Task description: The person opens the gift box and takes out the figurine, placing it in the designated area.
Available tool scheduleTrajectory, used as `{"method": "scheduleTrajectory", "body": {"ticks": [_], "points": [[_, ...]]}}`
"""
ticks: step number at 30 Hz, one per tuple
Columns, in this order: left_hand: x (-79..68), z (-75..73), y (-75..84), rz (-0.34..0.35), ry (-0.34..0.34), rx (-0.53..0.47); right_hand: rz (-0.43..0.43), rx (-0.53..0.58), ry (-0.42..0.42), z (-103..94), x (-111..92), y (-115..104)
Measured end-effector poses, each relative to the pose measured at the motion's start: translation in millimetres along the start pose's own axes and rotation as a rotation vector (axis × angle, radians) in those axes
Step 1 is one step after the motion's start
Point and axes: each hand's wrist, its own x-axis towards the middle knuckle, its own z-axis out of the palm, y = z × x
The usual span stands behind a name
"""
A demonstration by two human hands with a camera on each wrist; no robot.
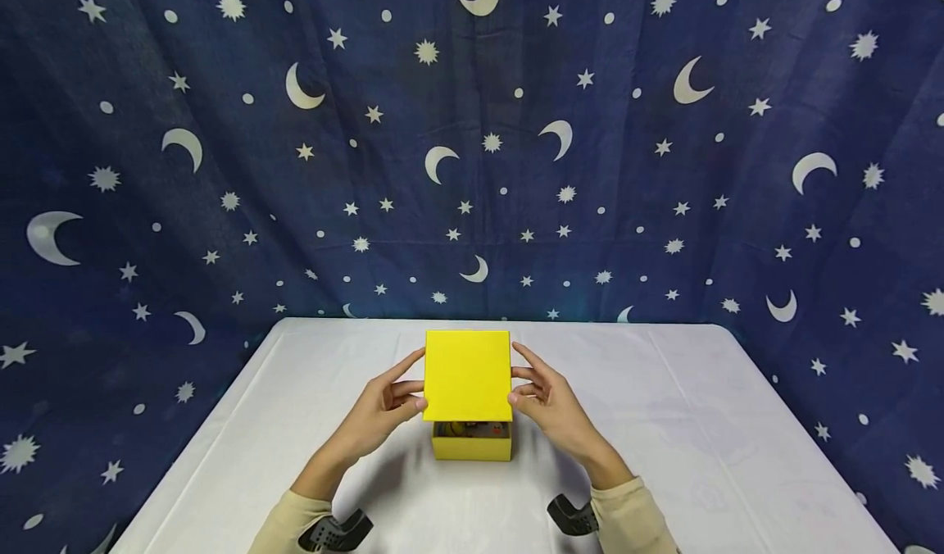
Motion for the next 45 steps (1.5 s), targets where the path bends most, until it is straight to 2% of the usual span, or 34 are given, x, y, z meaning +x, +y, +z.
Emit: {"method": "scheduleTrajectory", "body": {"ticks": [5,10,20,23,31,35,39,45], "points": [[0.9,0.1,1.7,-0.002,0.004,0.019,0.003,-0.002,0.032,0.0,-1,-2],[-2.2,1.4,1.4,-0.035,0.02,0.065,0.006,0.005,0.019,1.8,-3,1],[-1.8,2.5,1.0,0.004,0.054,0.054,0.025,0.013,0.044,7.2,-1,1],[-0.7,2.8,3.2,0.022,0.084,0.051,0.029,-0.016,0.055,7.8,0,-1],[0.7,5.0,6.0,0.041,0.211,0.123,0.058,-0.069,0.106,10.2,2,-3],[0.8,7.0,7.5,0.054,0.244,0.137,0.098,-0.035,0.138,11.7,3,-5],[0.9,9.0,6.5,0.071,0.261,0.151,0.141,0.046,0.155,12.8,4,-6],[0.4,11.3,3.6,0.119,0.275,0.174,0.142,0.147,0.149,13.5,4,-5]]}}
